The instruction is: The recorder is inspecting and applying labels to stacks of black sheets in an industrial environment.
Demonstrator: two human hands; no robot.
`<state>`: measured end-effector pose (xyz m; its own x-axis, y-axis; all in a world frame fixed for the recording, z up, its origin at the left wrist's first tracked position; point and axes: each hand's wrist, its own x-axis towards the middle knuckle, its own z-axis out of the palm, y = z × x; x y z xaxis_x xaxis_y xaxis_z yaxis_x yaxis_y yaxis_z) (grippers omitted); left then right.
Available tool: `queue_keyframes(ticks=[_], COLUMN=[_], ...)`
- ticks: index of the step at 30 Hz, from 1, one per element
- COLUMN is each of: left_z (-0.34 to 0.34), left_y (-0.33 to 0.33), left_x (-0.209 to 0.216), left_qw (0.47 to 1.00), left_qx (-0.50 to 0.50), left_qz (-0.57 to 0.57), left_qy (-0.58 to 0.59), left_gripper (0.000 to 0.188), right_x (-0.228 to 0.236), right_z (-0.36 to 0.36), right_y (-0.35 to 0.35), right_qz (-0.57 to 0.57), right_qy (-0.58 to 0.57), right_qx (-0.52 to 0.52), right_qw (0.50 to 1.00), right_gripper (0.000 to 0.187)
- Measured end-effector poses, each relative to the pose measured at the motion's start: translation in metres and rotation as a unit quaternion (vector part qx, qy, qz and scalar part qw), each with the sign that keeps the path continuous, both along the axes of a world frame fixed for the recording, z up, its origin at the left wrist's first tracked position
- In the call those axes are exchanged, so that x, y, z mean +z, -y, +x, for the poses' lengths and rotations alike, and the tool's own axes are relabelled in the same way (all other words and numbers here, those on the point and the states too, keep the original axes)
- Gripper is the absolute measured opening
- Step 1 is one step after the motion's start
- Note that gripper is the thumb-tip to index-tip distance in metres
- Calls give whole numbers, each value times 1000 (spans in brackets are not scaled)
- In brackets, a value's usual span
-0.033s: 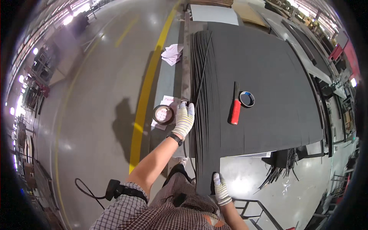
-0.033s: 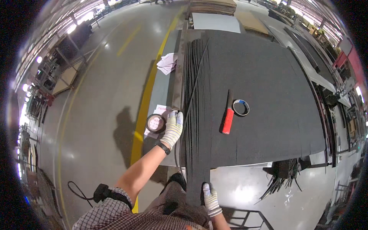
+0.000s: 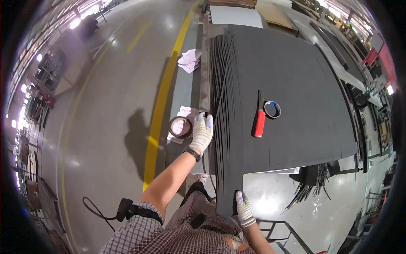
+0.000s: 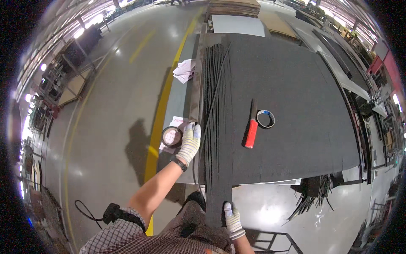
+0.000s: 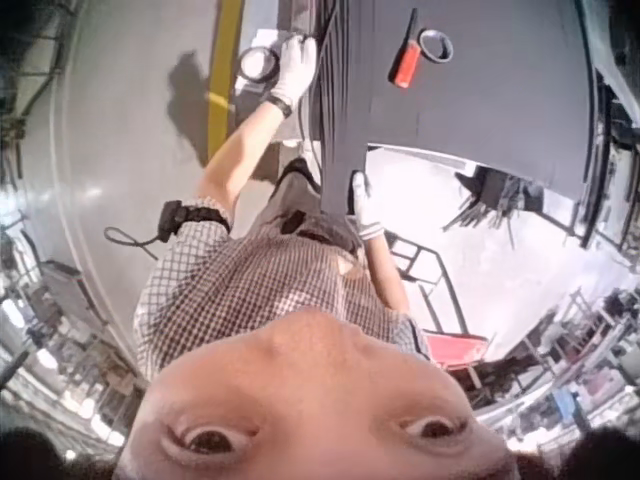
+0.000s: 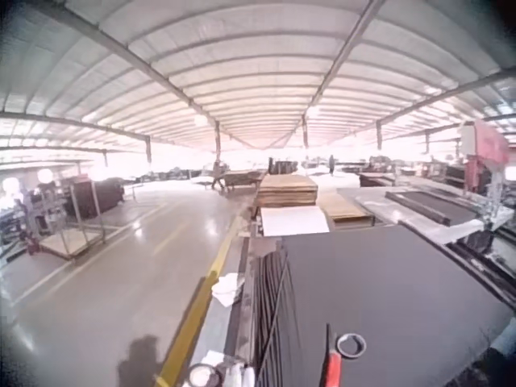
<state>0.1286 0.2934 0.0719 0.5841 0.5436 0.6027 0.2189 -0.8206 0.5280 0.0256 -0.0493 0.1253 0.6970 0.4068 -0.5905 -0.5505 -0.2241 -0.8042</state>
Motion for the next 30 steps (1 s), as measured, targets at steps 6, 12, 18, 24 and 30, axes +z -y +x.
queue_keyframes(ticks=[6, 12, 18, 24, 30], left_z=[-124, -200, -197, -188, -196], left_y=[155, 254, 266, 267, 277], left_x=[74, 39, 55, 50, 31], left_qw=[972, 886, 905, 874, 903], left_qx=[-69, -98, -89, -64, -26], left_qz=[-212, -433, -410, -479, -417], left_qy=[-77, -133, -75, -46, -99], left_gripper=[58, 58, 65, 62, 65], right_x=[-22, -30, -18, 7, -4], right_z=[14, 1, 6, 14, 13], right_y=[16, 18, 30, 14, 16], right_qz=[-31, 35, 1, 42, 69], right_qy=[2, -25, -5, 3, -21], right_qx=[4, 9, 56, 60, 62], right_qw=[1000, 999, 998, 997, 996], right_gripper=[63, 61, 66, 70, 76])
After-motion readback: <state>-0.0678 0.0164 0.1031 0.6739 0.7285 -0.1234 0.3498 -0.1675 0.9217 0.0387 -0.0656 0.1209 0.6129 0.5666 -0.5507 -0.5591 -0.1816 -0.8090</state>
